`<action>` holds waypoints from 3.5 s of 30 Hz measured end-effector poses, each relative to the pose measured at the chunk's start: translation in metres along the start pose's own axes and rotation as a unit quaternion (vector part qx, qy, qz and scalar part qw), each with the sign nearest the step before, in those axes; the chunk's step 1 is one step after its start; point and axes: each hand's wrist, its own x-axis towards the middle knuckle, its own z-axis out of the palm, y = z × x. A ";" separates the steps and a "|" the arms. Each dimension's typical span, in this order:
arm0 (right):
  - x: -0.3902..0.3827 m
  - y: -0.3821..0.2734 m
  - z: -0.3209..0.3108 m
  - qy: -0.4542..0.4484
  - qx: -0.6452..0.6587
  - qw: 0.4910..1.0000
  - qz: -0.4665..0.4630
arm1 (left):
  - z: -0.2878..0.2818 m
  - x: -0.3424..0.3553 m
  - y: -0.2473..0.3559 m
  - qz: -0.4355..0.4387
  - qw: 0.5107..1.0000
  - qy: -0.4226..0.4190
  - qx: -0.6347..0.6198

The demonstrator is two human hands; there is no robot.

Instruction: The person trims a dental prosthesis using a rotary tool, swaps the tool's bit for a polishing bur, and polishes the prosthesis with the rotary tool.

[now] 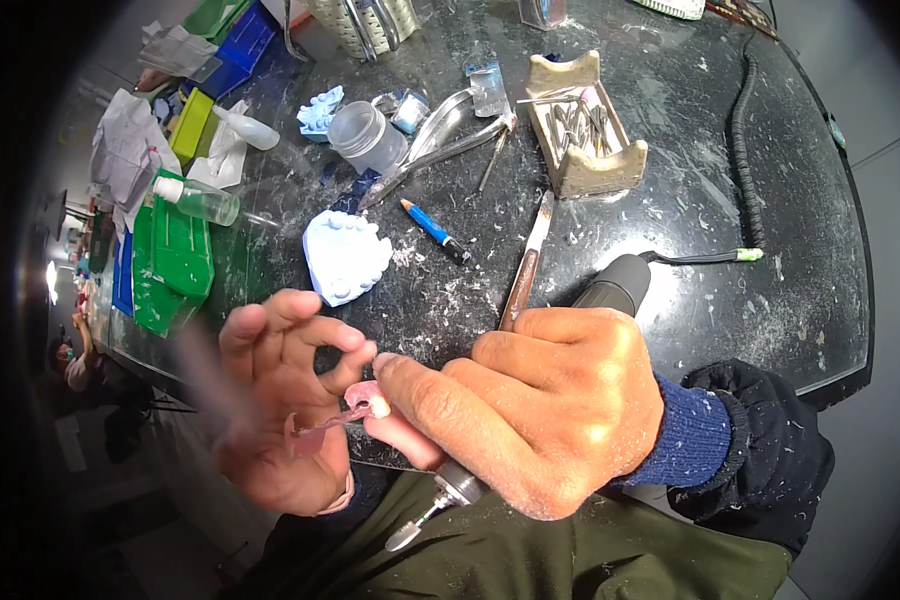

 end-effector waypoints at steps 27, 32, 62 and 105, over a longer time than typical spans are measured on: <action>0.006 -0.001 -0.010 -0.106 -0.025 0.988 0.106 | 0.006 -0.013 -0.005 -0.133 0.982 -0.032 -0.131; 0.005 -0.003 -0.008 -0.101 -0.021 0.989 0.110 | 0.012 -0.014 -0.002 -0.138 0.980 0.004 -0.146; 0.007 -0.002 -0.008 -0.096 -0.050 0.991 0.080 | 0.008 -0.012 -0.004 -0.145 0.975 -0.018 -0.166; 0.004 0.001 -0.006 -0.076 -0.049 0.994 0.057 | 0.009 -0.013 -0.006 -0.138 0.977 -0.007 -0.161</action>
